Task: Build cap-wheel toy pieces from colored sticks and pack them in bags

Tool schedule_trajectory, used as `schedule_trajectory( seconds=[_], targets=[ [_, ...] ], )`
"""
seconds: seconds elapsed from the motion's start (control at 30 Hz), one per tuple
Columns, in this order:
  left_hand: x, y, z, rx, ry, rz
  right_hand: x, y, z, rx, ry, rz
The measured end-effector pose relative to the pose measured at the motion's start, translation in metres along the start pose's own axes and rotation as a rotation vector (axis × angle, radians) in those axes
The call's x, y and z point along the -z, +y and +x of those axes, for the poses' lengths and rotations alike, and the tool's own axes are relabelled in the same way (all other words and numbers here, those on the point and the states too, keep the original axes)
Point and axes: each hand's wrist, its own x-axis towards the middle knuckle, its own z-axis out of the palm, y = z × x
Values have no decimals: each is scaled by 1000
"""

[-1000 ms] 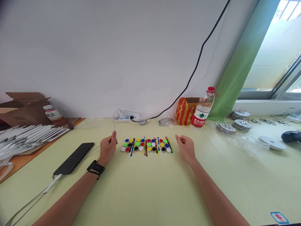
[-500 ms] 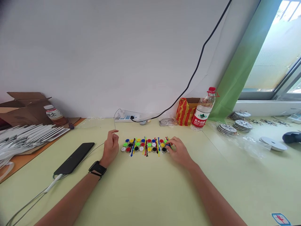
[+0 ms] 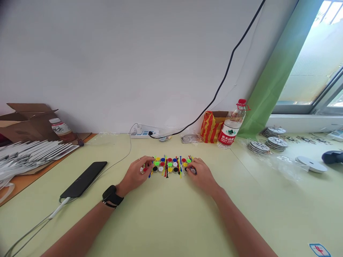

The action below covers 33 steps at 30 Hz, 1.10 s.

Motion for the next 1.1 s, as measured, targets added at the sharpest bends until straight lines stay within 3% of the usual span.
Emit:
schedule_trajectory(
  seconds=[0.17, 0.27, 0.33, 0.43, 0.53, 0.63, 0.73, 0.8, 0.93, 1.1],
  targets=[
    [0, 11, -2, -46, -69, -25, 4, -4, 2, -8, 124, 38],
    [4, 21, -5, -80, -132, -87, 0, -22, -1, 33, 135, 126],
    [5, 30, -7, -112, -204, -130, -8, -42, -6, 98, 92, 196],
    [2, 41, -11, -140, -355, -177, -25, -72, -17, 238, -92, 218],
    [-3, 45, -13, -112, -484, -209, -35, -84, -22, 312, -204, 278],
    [-6, 43, -13, -62, -541, -229, -30, -68, -16, 243, -73, 351],
    [-7, 40, -13, -32, -560, -218, -17, -33, -2, 17, 217, 289],
    [-8, 39, -13, -30, -569, -203, -9, -8, 5, -122, 291, 197],
    [-10, 39, -13, -35, -556, -181, -2, 26, 10, -304, 244, 113],
    [-11, 39, -13, -35, -550, -178, -7, 30, 11, -400, 107, 51]
  ],
)
